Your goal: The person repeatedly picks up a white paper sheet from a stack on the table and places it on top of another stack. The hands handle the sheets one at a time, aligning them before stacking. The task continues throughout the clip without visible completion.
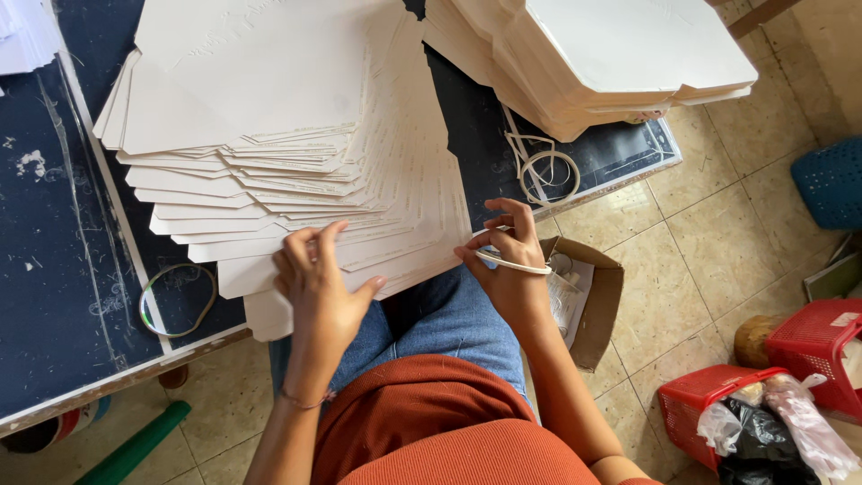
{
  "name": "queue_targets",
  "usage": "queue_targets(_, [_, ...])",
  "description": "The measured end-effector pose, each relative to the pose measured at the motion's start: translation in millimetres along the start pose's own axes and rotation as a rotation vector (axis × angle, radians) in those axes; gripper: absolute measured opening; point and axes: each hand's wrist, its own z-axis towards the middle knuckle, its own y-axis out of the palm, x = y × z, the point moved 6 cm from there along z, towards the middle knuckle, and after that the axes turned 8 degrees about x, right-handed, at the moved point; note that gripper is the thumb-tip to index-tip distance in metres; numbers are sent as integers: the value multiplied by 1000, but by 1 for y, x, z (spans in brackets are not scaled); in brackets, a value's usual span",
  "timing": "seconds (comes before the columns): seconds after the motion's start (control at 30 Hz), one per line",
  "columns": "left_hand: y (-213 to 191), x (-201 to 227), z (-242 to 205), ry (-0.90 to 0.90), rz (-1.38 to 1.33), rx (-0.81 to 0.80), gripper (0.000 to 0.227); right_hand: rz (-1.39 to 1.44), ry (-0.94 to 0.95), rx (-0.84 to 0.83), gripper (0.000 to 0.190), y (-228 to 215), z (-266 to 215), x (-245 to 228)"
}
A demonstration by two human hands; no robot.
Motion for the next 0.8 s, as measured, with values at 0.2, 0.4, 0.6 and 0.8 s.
queue_targets(0.2, [44,51,5,114,-49,17,86,-31,-28,5,21,1,-1,-5])
queue_targets(0.4, [-7,55,1,380,239,354,54,100,-199,237,16,-32,24,-50])
queue_targets(0.6, [-30,35,26,557,340,700,12,148,-226,228,17,-7,25,-47])
queue_targets(0.8, [16,48,36,385,-237,57,72,108,-112,14,10,15,17,-5])
